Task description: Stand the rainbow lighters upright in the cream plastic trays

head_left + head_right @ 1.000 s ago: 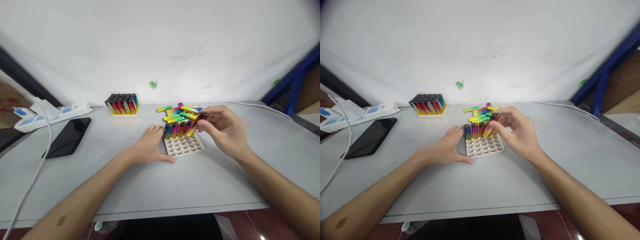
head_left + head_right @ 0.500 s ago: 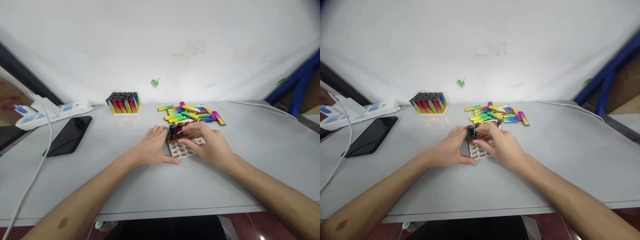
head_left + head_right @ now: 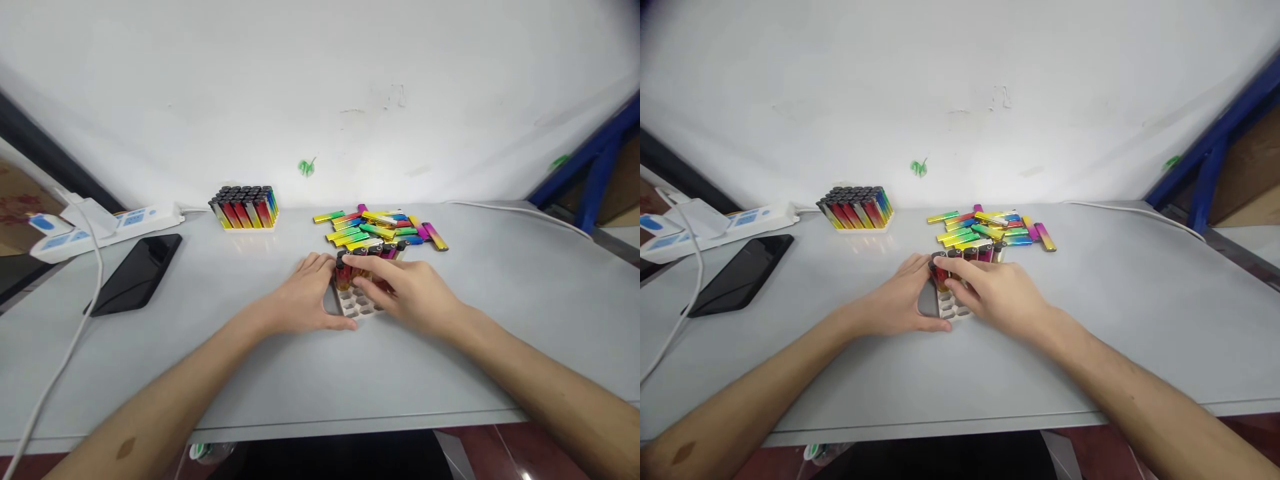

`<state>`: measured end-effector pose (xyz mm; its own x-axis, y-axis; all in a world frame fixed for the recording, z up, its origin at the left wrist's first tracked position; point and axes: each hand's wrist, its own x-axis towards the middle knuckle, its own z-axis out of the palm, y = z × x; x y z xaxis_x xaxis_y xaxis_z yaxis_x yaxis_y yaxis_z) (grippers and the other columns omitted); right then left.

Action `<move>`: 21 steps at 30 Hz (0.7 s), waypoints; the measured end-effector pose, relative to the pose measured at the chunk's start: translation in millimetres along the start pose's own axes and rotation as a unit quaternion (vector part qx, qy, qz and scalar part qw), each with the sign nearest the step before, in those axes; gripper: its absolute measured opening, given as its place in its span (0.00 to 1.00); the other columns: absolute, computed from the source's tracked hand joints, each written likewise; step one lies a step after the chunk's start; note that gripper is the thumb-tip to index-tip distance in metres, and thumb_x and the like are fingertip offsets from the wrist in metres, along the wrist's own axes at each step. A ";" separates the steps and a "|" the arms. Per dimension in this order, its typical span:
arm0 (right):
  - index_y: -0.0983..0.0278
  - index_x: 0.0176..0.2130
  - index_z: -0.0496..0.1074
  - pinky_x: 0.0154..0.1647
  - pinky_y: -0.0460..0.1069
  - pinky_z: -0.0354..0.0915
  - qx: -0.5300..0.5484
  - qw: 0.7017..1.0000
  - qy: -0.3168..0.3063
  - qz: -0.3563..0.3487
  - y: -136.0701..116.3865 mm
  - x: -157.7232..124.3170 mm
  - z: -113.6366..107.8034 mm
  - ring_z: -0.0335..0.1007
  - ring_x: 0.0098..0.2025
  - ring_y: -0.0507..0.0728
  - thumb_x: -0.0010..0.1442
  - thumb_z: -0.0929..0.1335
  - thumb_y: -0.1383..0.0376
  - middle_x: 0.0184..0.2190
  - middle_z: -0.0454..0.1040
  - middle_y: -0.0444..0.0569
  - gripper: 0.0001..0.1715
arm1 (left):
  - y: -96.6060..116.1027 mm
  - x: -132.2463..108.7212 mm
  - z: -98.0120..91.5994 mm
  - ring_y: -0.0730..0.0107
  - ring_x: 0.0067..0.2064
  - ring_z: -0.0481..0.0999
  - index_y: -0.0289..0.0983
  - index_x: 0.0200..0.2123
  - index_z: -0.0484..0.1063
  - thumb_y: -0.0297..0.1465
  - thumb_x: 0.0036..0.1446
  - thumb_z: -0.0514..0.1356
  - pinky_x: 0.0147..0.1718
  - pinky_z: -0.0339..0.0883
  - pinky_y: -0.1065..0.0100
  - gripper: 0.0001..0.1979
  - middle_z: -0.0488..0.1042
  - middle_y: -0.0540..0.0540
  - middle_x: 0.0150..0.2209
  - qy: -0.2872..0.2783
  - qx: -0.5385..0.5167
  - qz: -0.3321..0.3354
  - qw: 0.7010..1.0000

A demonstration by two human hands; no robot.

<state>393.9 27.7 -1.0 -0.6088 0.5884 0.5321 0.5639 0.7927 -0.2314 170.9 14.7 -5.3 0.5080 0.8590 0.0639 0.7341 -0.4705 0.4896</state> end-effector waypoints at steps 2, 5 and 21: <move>0.61 0.55 0.77 0.22 0.45 0.61 -0.001 1.000 0.011 -0.011 0.8 -1.4 -0.7 0.68 0.20 0.49 0.68 0.68 0.65 0.30 0.82 0.43 0.17 | -1.2 0.2 -0.3 0.47 0.54 0.67 0.39 0.51 0.66 0.56 0.48 0.69 0.57 0.64 0.45 0.36 0.69 0.40 0.51 -0.002 0.000 -0.002 1.000; 0.61 0.50 0.79 0.25 0.45 0.62 -0.014 0.996 0.086 -0.021 9.2 -0.8 -7.4 0.68 0.21 0.50 0.69 0.66 0.64 0.27 0.80 0.43 0.14 | -3.3 1.1 -1.3 0.45 0.56 0.66 0.39 0.53 0.66 0.54 0.49 0.69 0.58 0.63 0.45 0.36 0.69 0.39 0.52 -0.008 0.004 0.004 1.000; 0.62 0.40 0.78 0.35 0.54 0.62 -0.186 0.858 -0.068 0.473 143.5 -7.8 -32.8 0.76 0.44 0.66 0.66 0.63 0.49 0.41 0.80 0.58 0.23 | -6.4 -0.5 -11.4 0.47 0.56 0.67 0.38 0.55 0.66 0.51 0.51 0.68 0.57 0.66 0.47 0.35 0.70 0.38 0.53 -0.029 0.002 0.013 0.999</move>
<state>497.9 131.6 -11.7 0.1753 0.9740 0.1435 0.9655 -0.1416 -0.2185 160.8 19.6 1.4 0.5529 0.8329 0.0260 0.7213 -0.4939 0.4856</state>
